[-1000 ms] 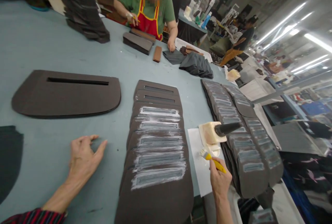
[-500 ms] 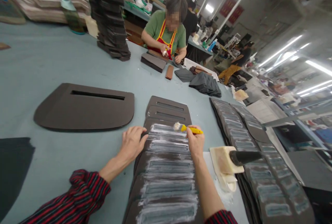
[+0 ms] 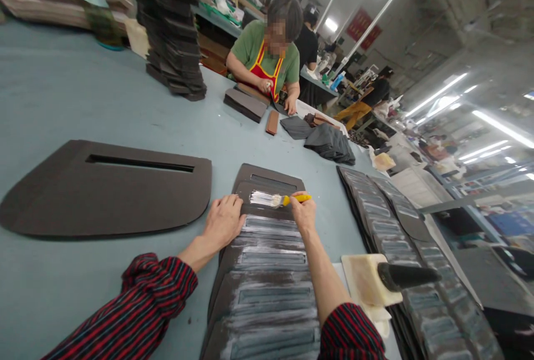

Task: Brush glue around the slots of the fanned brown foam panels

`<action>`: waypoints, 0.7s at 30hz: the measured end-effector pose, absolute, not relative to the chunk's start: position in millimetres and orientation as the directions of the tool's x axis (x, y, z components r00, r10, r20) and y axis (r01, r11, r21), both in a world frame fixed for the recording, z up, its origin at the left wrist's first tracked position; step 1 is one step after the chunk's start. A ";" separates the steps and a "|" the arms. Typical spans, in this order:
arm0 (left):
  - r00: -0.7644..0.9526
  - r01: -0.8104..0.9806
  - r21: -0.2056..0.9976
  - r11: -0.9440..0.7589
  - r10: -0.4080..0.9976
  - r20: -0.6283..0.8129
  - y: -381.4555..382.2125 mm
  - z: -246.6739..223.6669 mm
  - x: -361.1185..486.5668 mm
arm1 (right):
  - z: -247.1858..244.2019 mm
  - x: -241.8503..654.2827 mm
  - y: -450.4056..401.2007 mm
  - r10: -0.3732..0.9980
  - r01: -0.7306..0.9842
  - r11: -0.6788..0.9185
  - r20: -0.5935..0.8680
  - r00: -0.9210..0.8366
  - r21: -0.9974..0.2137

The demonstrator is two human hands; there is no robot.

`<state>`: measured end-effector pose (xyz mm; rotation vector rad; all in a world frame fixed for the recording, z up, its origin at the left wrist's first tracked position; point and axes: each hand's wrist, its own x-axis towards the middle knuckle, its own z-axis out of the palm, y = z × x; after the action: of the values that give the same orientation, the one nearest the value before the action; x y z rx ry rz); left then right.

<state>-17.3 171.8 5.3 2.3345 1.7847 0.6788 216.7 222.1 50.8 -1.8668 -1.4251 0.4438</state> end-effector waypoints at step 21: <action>0.214 0.904 0.309 -0.297 0.937 0.274 177.3 5.8 -14.8 | 61.8 280.9 221.2 0.857 0.745 -0.201 0.255 0.449 -0.636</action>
<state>-14.8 177.3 5.8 2.3828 1.8119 0.6350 280.9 221.2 61.8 -1.9876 -1.3386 0.1998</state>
